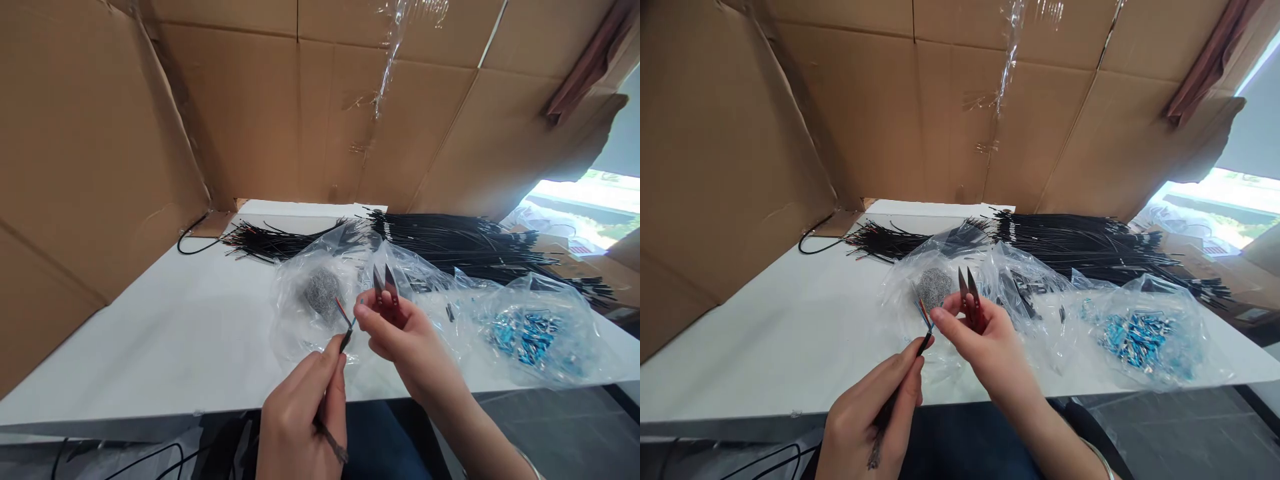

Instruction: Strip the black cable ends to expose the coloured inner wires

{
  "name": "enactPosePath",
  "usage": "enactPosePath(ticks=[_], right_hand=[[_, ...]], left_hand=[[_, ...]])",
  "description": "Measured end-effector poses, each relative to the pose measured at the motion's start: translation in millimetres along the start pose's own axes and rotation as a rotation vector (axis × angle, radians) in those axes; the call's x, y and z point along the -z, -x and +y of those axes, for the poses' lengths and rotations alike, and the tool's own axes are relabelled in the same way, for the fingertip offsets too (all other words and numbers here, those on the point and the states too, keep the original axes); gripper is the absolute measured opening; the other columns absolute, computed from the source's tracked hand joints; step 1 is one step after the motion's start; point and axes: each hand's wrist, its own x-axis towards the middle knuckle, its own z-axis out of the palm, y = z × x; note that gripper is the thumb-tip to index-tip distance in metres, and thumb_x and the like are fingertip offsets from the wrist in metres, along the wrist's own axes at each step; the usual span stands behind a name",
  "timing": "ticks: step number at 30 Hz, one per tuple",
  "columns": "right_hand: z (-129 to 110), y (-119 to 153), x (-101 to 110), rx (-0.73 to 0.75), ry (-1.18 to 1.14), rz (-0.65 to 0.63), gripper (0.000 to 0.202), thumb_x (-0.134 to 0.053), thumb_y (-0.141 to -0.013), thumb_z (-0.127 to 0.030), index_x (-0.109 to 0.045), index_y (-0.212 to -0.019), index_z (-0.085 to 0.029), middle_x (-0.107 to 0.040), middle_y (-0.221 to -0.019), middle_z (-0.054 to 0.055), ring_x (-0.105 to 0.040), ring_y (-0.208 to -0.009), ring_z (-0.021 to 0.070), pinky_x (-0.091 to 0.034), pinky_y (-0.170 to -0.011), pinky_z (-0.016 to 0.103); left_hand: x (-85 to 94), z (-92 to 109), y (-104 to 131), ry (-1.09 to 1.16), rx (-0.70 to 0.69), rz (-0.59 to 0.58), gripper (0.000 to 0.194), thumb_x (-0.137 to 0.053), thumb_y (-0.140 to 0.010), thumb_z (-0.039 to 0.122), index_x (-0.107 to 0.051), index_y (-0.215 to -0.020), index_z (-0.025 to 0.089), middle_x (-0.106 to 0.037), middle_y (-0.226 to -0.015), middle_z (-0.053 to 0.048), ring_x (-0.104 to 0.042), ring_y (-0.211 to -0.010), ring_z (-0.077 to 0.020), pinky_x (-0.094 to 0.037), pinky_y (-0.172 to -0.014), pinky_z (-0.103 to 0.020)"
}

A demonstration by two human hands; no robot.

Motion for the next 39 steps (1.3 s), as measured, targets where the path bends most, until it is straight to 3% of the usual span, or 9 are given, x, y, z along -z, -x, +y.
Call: enactPosePath(ticks=[4,10,18,22,25,28,32,36,39], right_hand=[[2.4,-1.0,-1.5,0.133,0.188,0.071,0.024,-0.077,-0.077,-0.041,-0.067,-0.076,-0.019,-0.058,-0.065,-0.003,-0.040,-0.053,0.0066,-0.032,-0.048,0.019],[5.2,-1.8,-2.5,0.291,0.219,0.068,0.010,-0.072,-0.082,-0.033,-0.070,-0.077,-0.024,-0.068,-0.074,-0.002,-0.059,-0.071,0.0129,-0.044,-0.065,0.023],[10.2,-1.9,-6.0,0.219,-0.072,-0.003,0.008,-0.076,-0.079,-0.028,-0.070,-0.076,-0.022,-0.059,-0.068,-0.003,-0.028,-0.046,0.0036,-0.018,-0.041,0.020],[9.5,-0.9,-8.2,0.190,-0.213,-0.066,0.013,-0.077,-0.077,-0.032,-0.069,-0.075,-0.022,-0.052,-0.063,-0.004,-0.020,-0.044,0.0031,-0.011,-0.039,0.021],[7.2,-5.4,-3.7,0.193,-0.111,-0.089,0.015,-0.077,-0.078,-0.035,-0.070,-0.077,-0.022,-0.055,-0.065,-0.003,-0.022,-0.044,0.0037,-0.011,-0.039,0.022],[3.1,-8.0,2.0,0.227,0.091,-0.020,0.013,-0.075,-0.080,-0.034,-0.071,-0.086,-0.023,-0.060,-0.075,-0.001,-0.023,-0.046,0.0043,-0.013,-0.040,0.022],[-1.0,-1.8,1.1,0.203,0.139,0.060,0.017,-0.075,-0.078,-0.036,-0.066,-0.084,-0.022,-0.048,-0.065,-0.005,-0.027,-0.049,0.0059,-0.019,-0.043,0.022],[-2.5,6.1,-7.1,0.178,0.170,0.055,0.021,-0.074,-0.079,-0.039,-0.063,-0.080,-0.021,-0.039,-0.057,-0.007,-0.028,-0.048,0.0082,-0.022,-0.043,0.023],[-4.1,8.8,-11.2,0.228,0.183,0.089,0.020,-0.071,-0.082,-0.040,-0.064,-0.077,-0.022,-0.042,-0.058,-0.005,-0.033,-0.052,0.0103,-0.028,-0.046,0.024]], left_hand=[[2.8,-1.1,-1.0,0.016,0.099,-0.034,0.028,-0.048,-0.093,0.016,-0.067,-0.112,0.010,-0.061,-0.068,-0.002,-0.058,-0.059,-0.0126,-0.046,-0.057,-0.022],[10.0,6.1,-9.8,0.385,0.564,-0.198,0.028,-0.049,-0.093,0.038,-0.068,-0.100,0.018,-0.053,-0.055,0.004,-0.042,-0.042,-0.0077,-0.034,-0.041,-0.019],[22.1,-10.9,-19.7,1.459,1.007,-0.495,0.020,-0.059,-0.088,0.031,-0.062,-0.077,0.015,-0.031,-0.040,0.013,-0.010,-0.026,-0.0001,-0.025,-0.024,-0.009],[25.3,-20.4,-21.9,1.658,1.111,-0.612,0.011,-0.066,-0.078,0.021,-0.060,-0.072,0.013,-0.029,-0.038,0.014,-0.002,-0.027,-0.0001,-0.028,-0.021,-0.011],[22.8,-15.6,-21.1,1.559,1.054,-0.539,0.017,-0.061,-0.086,0.029,-0.060,-0.075,0.015,-0.028,-0.040,0.014,-0.005,-0.028,-0.0009,-0.029,-0.022,-0.011],[18.6,-4.0,-18.7,1.153,0.871,-0.368,0.028,-0.052,-0.093,0.039,-0.062,-0.080,0.017,-0.029,-0.043,0.012,-0.019,-0.028,-0.0016,-0.027,-0.027,-0.011],[10.7,10.7,-9.8,0.594,0.666,-0.125,0.027,-0.049,-0.093,0.044,-0.064,-0.089,0.022,-0.037,-0.046,0.010,-0.039,-0.034,-0.0067,-0.034,-0.037,-0.017],[-5.0,11.7,5.5,0.168,0.349,0.083,0.017,-0.054,-0.091,0.028,-0.068,-0.100,0.024,-0.057,-0.054,0.004,-0.057,-0.048,-0.0146,-0.044,-0.049,-0.024],[-17.0,2.3,15.5,0.001,0.111,0.161,0.024,-0.053,-0.091,0.017,-0.063,-0.110,0.024,-0.074,-0.088,-0.002,-0.069,-0.070,-0.0173,-0.050,-0.065,-0.026]])
